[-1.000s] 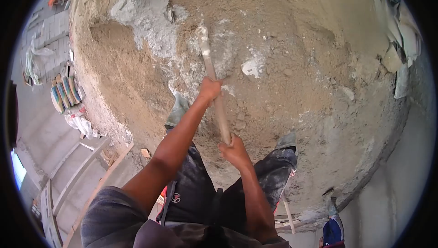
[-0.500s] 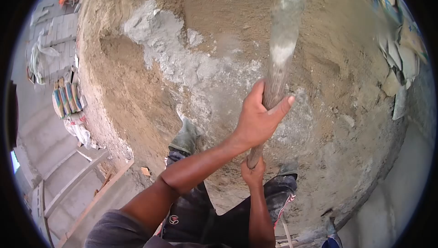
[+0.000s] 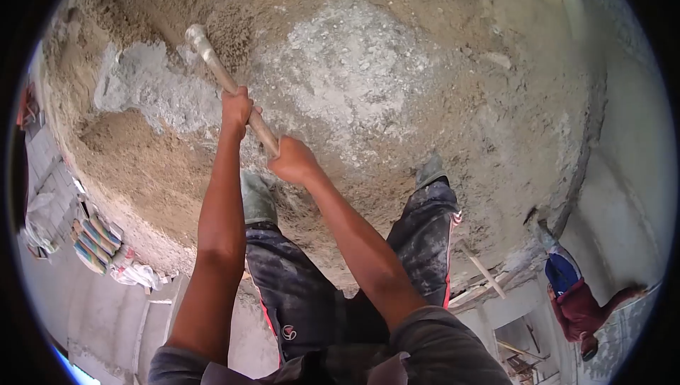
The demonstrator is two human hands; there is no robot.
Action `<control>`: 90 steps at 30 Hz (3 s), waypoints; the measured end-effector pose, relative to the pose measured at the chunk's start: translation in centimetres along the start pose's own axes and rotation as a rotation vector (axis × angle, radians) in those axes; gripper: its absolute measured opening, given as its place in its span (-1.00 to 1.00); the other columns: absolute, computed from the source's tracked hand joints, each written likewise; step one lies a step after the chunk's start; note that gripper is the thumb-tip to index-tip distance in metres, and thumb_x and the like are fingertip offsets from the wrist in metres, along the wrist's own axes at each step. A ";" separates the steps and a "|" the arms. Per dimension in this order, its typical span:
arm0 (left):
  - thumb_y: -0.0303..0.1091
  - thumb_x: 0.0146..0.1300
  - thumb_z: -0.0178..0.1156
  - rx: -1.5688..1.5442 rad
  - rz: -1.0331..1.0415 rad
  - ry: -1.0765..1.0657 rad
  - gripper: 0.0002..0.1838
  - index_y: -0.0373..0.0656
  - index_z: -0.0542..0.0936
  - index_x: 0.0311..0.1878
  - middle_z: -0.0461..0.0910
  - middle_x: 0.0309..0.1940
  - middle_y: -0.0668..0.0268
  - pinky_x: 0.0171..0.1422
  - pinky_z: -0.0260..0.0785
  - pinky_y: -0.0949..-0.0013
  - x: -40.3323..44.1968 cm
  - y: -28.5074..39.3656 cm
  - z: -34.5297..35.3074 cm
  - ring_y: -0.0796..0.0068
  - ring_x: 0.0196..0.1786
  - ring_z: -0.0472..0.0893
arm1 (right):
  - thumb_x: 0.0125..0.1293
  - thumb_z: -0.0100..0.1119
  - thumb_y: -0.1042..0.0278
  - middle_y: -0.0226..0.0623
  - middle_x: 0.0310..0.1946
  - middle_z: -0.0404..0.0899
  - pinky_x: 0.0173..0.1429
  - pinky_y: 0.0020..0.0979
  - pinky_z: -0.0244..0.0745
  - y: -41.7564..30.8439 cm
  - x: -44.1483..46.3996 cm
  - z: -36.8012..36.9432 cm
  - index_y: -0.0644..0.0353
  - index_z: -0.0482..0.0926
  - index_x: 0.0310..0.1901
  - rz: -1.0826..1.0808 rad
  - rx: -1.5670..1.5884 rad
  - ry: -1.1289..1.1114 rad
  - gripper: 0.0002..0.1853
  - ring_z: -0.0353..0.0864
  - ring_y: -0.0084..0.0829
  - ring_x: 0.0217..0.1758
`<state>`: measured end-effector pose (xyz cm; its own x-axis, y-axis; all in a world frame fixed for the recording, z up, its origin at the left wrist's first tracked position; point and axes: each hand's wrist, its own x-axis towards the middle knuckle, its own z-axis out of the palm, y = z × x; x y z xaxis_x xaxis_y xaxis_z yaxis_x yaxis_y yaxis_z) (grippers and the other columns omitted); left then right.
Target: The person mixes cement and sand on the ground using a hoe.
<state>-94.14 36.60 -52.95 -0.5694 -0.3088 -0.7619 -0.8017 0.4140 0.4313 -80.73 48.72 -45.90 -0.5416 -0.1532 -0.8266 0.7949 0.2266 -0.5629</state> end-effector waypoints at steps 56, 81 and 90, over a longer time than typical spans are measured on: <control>-0.23 0.38 0.32 -0.500 0.134 -0.345 -0.71 -0.21 0.43 -0.24 0.45 -0.56 0.35 -0.54 0.34 0.39 -21.6 11.5 9.6 0.53 -0.63 0.43 | 0.14 0.30 0.26 0.15 -0.31 0.66 -0.08 0.04 0.57 7.7 -18.0 -11.1 0.29 0.51 0.00 -0.164 -0.196 0.398 -0.58 0.68 0.16 -0.17; -0.33 0.35 0.29 -0.398 -0.462 -0.409 -0.82 -0.15 0.48 -0.18 0.37 -0.56 0.41 -0.53 0.36 0.30 -35.5 0.4 17.3 0.51 -0.63 0.39 | 0.15 0.36 0.32 0.00 -0.41 0.65 -0.20 0.02 0.58 13.0 -42.7 -10.9 0.23 0.54 -0.05 0.213 -0.130 0.386 -0.65 0.69 0.09 -0.33; -0.31 0.47 0.12 0.031 0.674 -0.187 -0.68 -0.33 0.30 0.07 0.51 -0.35 0.20 -0.42 0.61 0.29 -14.7 25.8 25.3 0.37 -0.41 0.66 | 0.29 0.30 0.28 0.09 -0.31 0.69 -0.16 -0.10 0.63 3.3 -11.3 -27.0 0.37 0.47 0.09 -0.149 0.160 0.428 -0.56 0.74 -0.05 -0.32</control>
<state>-101.89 73.50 -42.86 -0.8975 0.1754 -0.4046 -0.2775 0.4885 0.8273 -79.37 77.19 -38.38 -0.6904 0.2443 -0.6809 0.7137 0.0761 -0.6963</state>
